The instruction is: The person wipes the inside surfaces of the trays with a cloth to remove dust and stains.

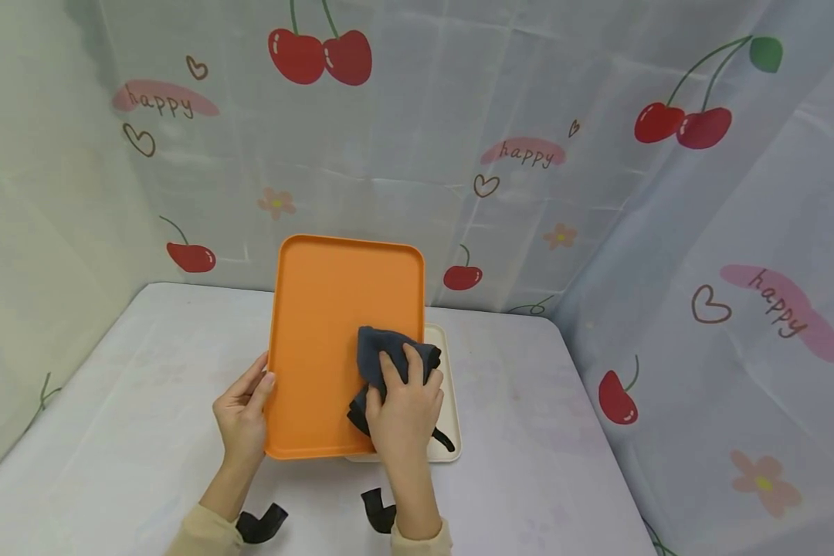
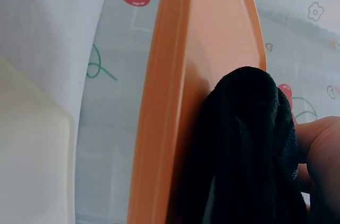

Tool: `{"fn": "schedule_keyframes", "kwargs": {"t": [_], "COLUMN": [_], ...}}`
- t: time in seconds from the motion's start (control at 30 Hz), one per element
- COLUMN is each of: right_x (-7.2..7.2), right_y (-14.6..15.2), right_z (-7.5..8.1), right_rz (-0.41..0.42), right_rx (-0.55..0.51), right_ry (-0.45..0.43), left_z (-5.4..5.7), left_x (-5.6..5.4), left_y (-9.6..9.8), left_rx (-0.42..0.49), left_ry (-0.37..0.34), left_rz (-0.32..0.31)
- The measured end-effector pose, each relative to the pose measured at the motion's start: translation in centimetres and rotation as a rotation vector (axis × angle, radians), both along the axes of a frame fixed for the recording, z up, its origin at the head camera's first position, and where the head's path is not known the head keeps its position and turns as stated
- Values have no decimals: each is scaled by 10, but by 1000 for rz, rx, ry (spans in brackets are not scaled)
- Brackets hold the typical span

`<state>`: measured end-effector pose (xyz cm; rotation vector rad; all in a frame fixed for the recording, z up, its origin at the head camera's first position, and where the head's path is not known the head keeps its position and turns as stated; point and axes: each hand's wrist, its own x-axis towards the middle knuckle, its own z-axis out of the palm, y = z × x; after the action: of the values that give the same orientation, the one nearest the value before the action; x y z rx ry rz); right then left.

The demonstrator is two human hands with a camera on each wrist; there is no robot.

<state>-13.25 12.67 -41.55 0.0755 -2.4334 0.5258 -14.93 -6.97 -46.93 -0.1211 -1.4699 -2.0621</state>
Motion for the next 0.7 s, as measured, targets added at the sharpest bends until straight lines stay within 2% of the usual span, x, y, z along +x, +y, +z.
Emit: {"fn": "schedule_keyframes", "kwargs": {"t": [0.33,0.7], "right_x": [0,2], "right_y": [4,-3], "right_z": [-6,-6], "right_rz": [-65,-73], "right_rx": [-65,-47], "right_ry": [-19,21], "left_z": [-2,-2], "left_x": [0,1], "left_y": [0,1], "left_rx": [-7,-9], "left_ry": [-2,-34], "left_rz": [-16,-18]}}
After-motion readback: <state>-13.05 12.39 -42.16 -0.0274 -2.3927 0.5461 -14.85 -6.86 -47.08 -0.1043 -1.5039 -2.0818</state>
